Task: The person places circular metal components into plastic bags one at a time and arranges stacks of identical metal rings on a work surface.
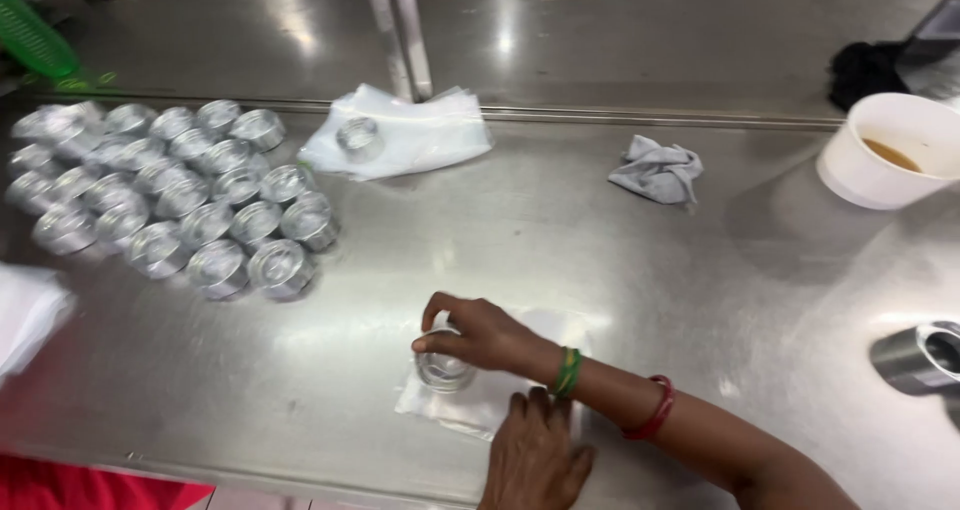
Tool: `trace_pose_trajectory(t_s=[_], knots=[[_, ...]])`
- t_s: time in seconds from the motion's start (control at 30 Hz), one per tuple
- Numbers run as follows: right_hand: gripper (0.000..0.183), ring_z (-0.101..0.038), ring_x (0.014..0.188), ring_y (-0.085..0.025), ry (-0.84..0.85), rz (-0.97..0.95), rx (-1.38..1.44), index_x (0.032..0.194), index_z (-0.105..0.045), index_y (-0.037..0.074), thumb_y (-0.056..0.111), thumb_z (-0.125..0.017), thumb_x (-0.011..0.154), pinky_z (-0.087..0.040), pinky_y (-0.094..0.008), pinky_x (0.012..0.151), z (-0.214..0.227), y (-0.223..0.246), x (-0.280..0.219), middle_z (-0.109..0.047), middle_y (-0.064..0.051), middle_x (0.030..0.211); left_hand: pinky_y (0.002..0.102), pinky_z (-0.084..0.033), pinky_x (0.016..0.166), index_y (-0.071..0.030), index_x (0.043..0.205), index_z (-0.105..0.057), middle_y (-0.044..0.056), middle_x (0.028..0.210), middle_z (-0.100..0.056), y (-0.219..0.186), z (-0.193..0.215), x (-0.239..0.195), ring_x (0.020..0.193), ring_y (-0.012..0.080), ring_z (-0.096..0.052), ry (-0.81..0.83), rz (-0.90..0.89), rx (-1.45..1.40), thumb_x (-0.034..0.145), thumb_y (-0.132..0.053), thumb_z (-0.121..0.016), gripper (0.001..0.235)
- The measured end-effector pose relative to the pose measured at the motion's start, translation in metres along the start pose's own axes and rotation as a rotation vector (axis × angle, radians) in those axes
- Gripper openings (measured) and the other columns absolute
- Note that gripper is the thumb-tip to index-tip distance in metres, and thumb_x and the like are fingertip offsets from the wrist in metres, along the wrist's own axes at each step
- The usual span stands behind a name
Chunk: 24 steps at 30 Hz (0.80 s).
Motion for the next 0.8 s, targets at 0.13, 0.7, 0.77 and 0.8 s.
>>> trace_pose_trajectory(t_s=[0.13,0.7,0.77,0.8], knots=[[0.038,-0.067,0.089,-0.029,-0.176,0.161,-0.258,0.103,-0.070,0.010,0.046,-0.073,0.091,-0.056,-0.040,0.071,0.045,0.003,-0.026,-0.067,-0.015,0.098,0.052,-0.058,0.070,0.011,0.121,-0.055,0.029,0.102,-0.060,0.026,-0.043,0.003,0.089,0.0429,-0.062,0.140,0.041,0.074,0.077,-0.017,-0.073,0.055],[0.113,-0.034,0.140,-0.047,-0.879,-0.993,-0.769,0.155,-0.046,0.025,0.063,-0.088,0.057,-0.027,-0.077,0.102,0.278,-0.186,-0.481,-0.039,-0.023,0.151,0.032,-0.058,0.061,-0.013,0.092,-0.067,0.007,0.066,-0.067,0.207,-0.206,-0.010,0.062,0.0171,-0.070,0.324,0.159,-0.190,0.086,-0.037,-0.082,0.030],[0.114,-0.035,0.138,-0.048,-0.884,-0.915,-0.722,0.153,-0.046,0.024,0.063,-0.088,0.054,-0.032,-0.072,0.103,0.276,-0.193,-0.475,-0.041,-0.025,0.147,0.031,-0.057,0.059,-0.012,0.092,-0.065,0.006,0.064,-0.066,0.206,-0.202,-0.005,0.060,0.0163,-0.068,0.353,0.124,-0.201,0.084,-0.040,-0.085,0.035],[0.116,-0.037,0.135,-0.048,-0.891,-0.838,-0.662,0.152,-0.046,0.023,0.064,-0.088,0.052,-0.037,-0.066,0.105,0.273,-0.199,-0.464,-0.042,-0.026,0.144,0.031,-0.056,0.057,-0.012,0.091,-0.063,0.005,0.063,-0.064,0.208,-0.194,-0.007,0.058,0.0155,-0.067,0.385,0.088,-0.203,0.083,-0.042,-0.089,0.040]])
Point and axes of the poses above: each hand's wrist, its own x-axis towards the middle knuckle, its own z-axis out of the back of the hand, y = z × x, the point moved 5 cm from there along x, towards the middle knuckle
